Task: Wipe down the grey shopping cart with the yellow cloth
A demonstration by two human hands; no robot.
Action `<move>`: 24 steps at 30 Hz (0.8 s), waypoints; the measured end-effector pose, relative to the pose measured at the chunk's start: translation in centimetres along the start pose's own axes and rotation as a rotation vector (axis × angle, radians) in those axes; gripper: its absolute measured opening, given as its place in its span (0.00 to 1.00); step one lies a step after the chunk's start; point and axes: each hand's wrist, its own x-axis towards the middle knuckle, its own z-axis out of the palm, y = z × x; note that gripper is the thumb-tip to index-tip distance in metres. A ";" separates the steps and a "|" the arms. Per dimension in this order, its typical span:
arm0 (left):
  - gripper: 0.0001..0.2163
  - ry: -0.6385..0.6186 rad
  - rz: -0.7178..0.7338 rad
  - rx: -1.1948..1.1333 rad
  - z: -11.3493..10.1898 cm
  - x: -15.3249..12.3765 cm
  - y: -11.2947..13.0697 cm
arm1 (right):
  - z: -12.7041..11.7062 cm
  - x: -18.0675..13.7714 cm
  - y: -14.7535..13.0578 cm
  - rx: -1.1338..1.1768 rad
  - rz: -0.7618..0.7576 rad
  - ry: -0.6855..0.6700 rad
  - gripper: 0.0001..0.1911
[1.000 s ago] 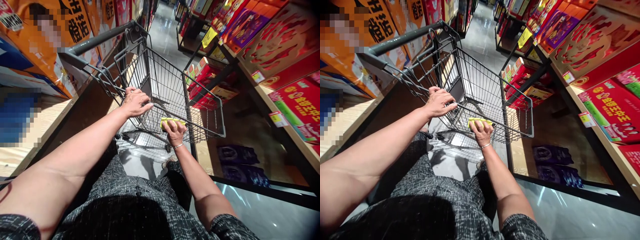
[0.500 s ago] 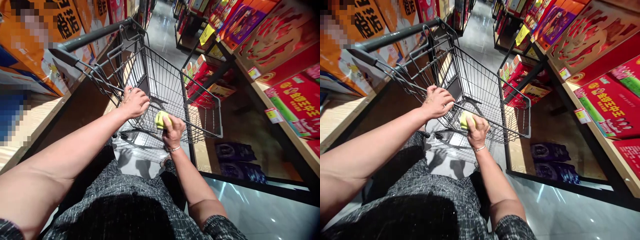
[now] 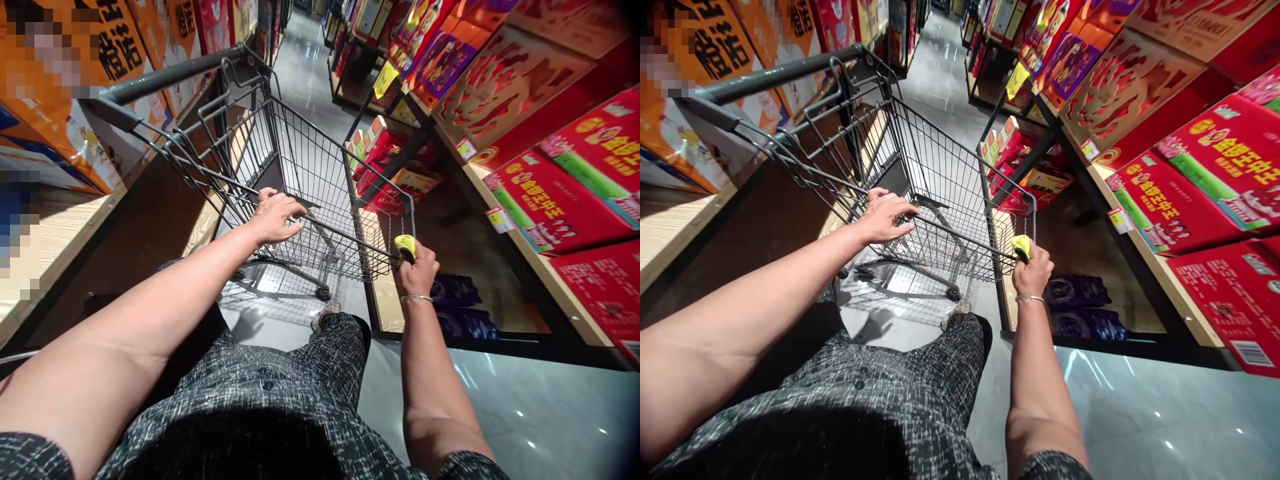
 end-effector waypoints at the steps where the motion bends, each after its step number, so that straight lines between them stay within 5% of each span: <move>1: 0.11 -0.005 -0.003 -0.002 -0.1 0.0 0.1 | 0.1 -0.2 0.6 0.023 0.010 0.028 0.32; 5: 0.11 -0.016 -0.019 -0.006 -0.2 -0.1 0.4 | 2.0 -2.3 -1.8 0.079 -0.047 0.179 0.35; 10: 0.12 -0.011 -0.007 -0.011 -0.4 -0.7 0.7 | 5.2 -5.8 -7.8 0.093 -0.424 0.170 0.30; 14: 0.13 -0.007 -0.001 -0.007 -0.5 -1.2 0.8 | 8.5 -8.4 -8.5 -0.019 -0.566 -0.052 0.23; 20: 0.13 -0.028 -0.005 0.040 -0.4 -0.7 0.6 | 14.1 -12.1 -5.0 -0.227 -0.503 -0.615 0.22; 24: 0.12 -0.050 -0.033 0.096 -0.1 -0.2 0.6 | 15.4 -12.7 -3.2 -0.263 -0.442 -0.674 0.21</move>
